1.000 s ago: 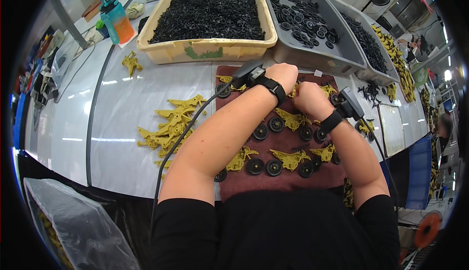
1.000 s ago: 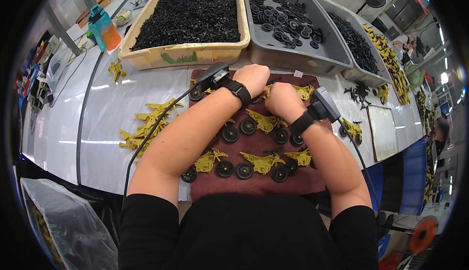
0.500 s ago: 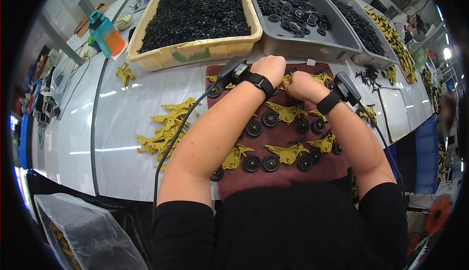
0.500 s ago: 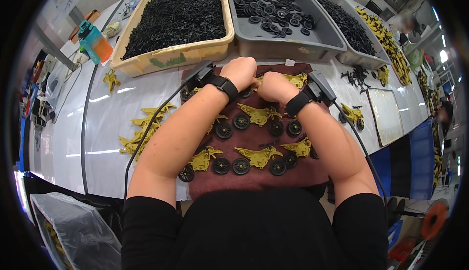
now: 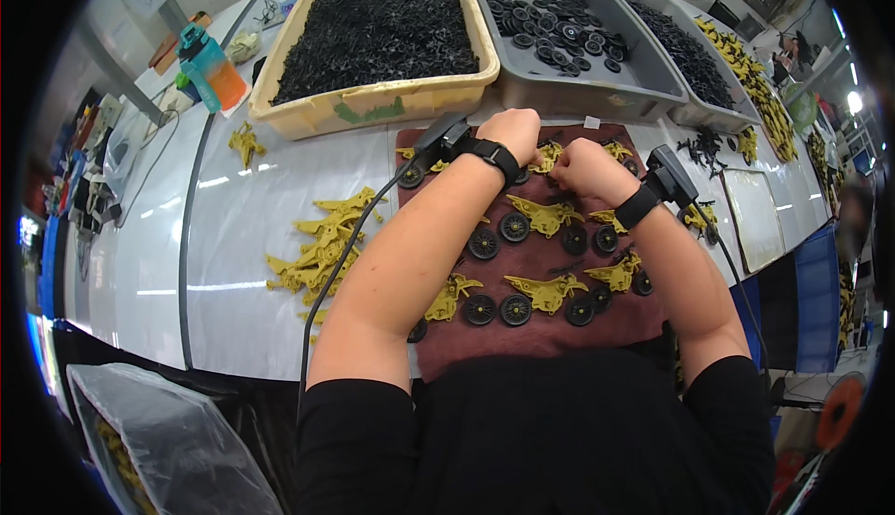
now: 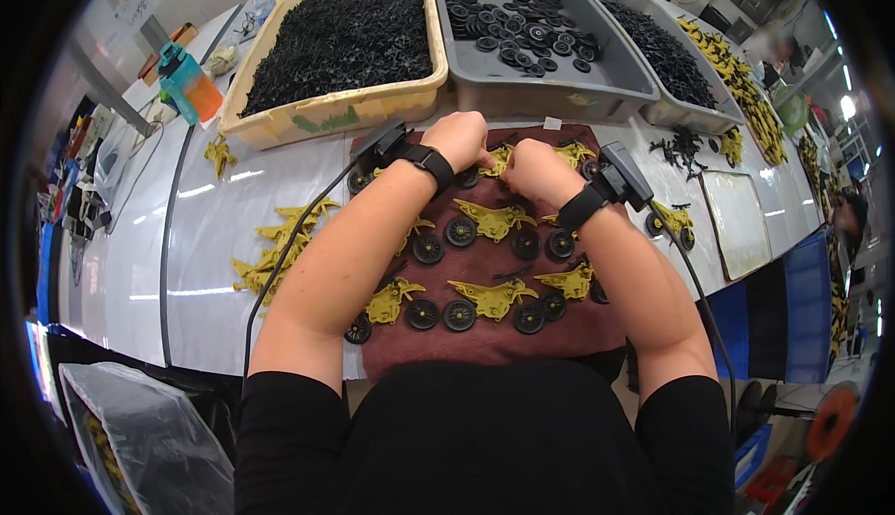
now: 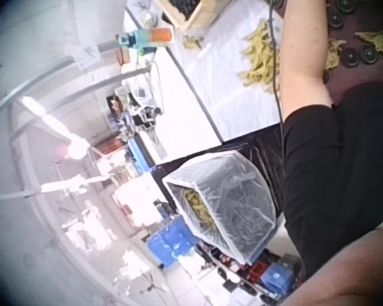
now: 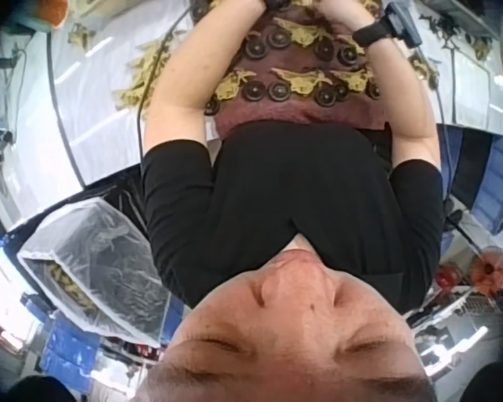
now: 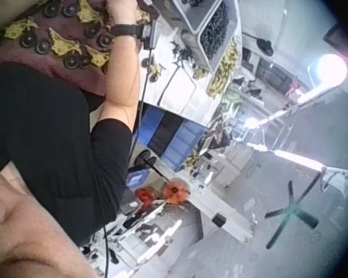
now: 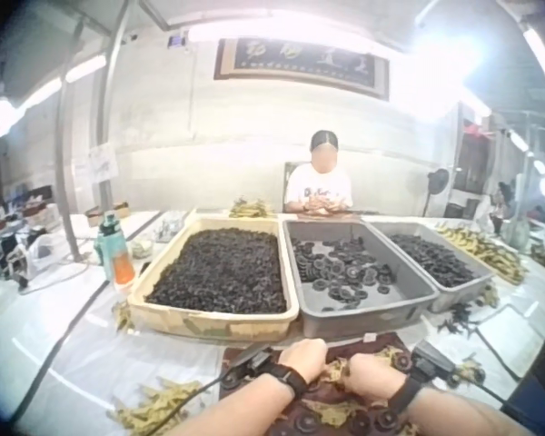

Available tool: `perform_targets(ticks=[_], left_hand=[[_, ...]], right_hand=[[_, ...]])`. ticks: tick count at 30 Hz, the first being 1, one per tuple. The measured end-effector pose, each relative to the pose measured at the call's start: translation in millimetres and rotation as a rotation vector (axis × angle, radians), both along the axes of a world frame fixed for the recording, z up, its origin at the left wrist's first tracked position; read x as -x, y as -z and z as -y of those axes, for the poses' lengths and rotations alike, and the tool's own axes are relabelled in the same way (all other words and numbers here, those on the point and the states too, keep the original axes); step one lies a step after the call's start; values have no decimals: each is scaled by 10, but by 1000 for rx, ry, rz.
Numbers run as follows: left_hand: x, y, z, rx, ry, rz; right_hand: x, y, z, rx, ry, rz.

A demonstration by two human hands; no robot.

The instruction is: Assembling toy motorcycles from plastic components by attaching wheels and frames.

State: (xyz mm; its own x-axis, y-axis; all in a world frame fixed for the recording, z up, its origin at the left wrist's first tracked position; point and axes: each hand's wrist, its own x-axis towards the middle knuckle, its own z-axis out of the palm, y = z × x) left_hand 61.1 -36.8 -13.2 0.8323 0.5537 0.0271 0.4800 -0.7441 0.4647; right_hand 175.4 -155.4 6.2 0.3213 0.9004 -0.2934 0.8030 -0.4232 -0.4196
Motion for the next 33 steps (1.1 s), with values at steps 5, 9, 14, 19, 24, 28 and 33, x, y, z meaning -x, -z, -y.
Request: perform_targets(ticks=[5,9,14,19,24,28,33], left_hand=[[42,40,-127,0,263,135],[42,-127,78,140,248,347],[-45,-250,269,263,211,361],[-64,-323,204,83,202,98],[-61,-365,235,35,291,-38],[-135,-216,236,-51,313,-68],[-192,-133,210,-1,321,-131]], right_hand=[[-6,-73,192,-494,-10,90],[-95,-108,387,-535,160,-401],[-207,-47,500,-667,143,-592],[-449,-22,604,-729,149,-422],[-510,-84,744,-607,191,-499],[-542,-6,750,-609,134,-505],[-545,21,760,-622,139,-552]])
